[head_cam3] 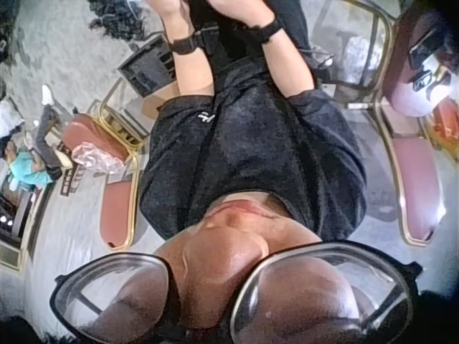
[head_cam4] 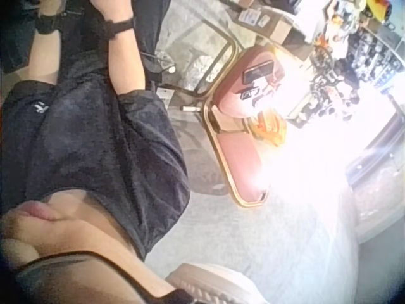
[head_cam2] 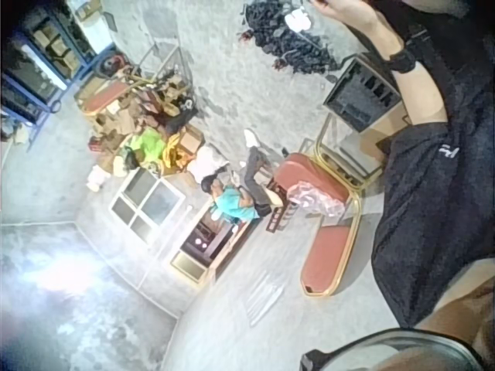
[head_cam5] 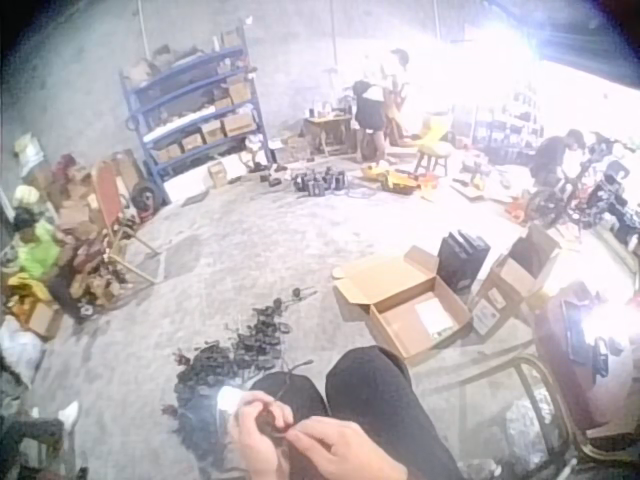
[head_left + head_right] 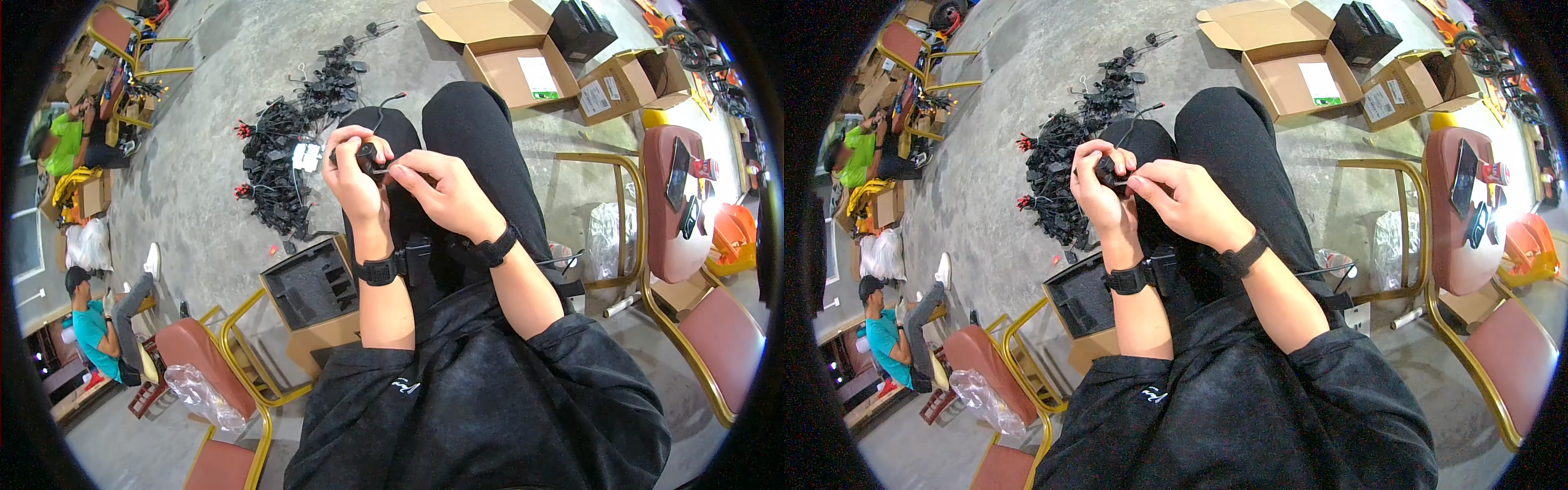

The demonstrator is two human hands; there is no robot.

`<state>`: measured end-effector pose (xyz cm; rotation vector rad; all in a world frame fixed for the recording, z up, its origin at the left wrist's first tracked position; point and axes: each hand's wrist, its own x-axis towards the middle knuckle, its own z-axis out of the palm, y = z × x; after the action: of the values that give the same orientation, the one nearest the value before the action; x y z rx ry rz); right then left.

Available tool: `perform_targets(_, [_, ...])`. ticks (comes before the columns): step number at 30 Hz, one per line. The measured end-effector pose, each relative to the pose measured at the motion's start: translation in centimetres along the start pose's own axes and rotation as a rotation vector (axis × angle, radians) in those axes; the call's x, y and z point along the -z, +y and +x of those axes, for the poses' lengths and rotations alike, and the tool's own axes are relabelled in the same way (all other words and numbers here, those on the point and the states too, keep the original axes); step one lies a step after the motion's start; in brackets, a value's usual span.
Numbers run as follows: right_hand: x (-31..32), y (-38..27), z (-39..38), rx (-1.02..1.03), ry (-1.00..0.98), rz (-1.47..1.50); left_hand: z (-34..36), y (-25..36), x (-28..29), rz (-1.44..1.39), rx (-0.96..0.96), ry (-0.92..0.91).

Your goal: The person manipulates a small black electrical component by hand while seated, using a small tool to adjust or work on the internal parts of the housing. They handle wires connected to the component and hold the assembly steady during the process.

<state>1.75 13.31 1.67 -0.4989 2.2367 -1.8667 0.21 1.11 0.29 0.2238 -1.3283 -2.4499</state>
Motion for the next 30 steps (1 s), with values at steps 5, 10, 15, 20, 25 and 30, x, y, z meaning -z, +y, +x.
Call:
perform_targets(5, [0.0,0.0,-0.1,0.040,0.038,0.046,0.0,0.0,-0.1,0.027,-0.006,-0.011])
perform_targets(10, [0.2,-0.8,-0.2,-0.102,-0.010,0.055,0.0,-0.1,0.0,0.024,-0.012,-0.005])
perform_targets(15, [0.1,-0.5,-0.1,-0.085,-0.004,0.020,0.0,0.0,-0.1,0.015,-0.011,-0.007])
perform_targets(20, [-0.2,0.4,0.0,0.063,0.050,0.058,0.1,-0.2,0.1,-0.070,-0.026,-0.016])
perform_targets(25, [-0.4,0.6,-0.1,0.091,0.059,0.048,0.1,-0.2,0.1,-0.062,-0.019,-0.004])
perform_targets(30, [-0.2,0.7,0.0,0.134,0.051,-0.004,0.1,-0.2,0.1,-0.013,-0.021,-0.002])
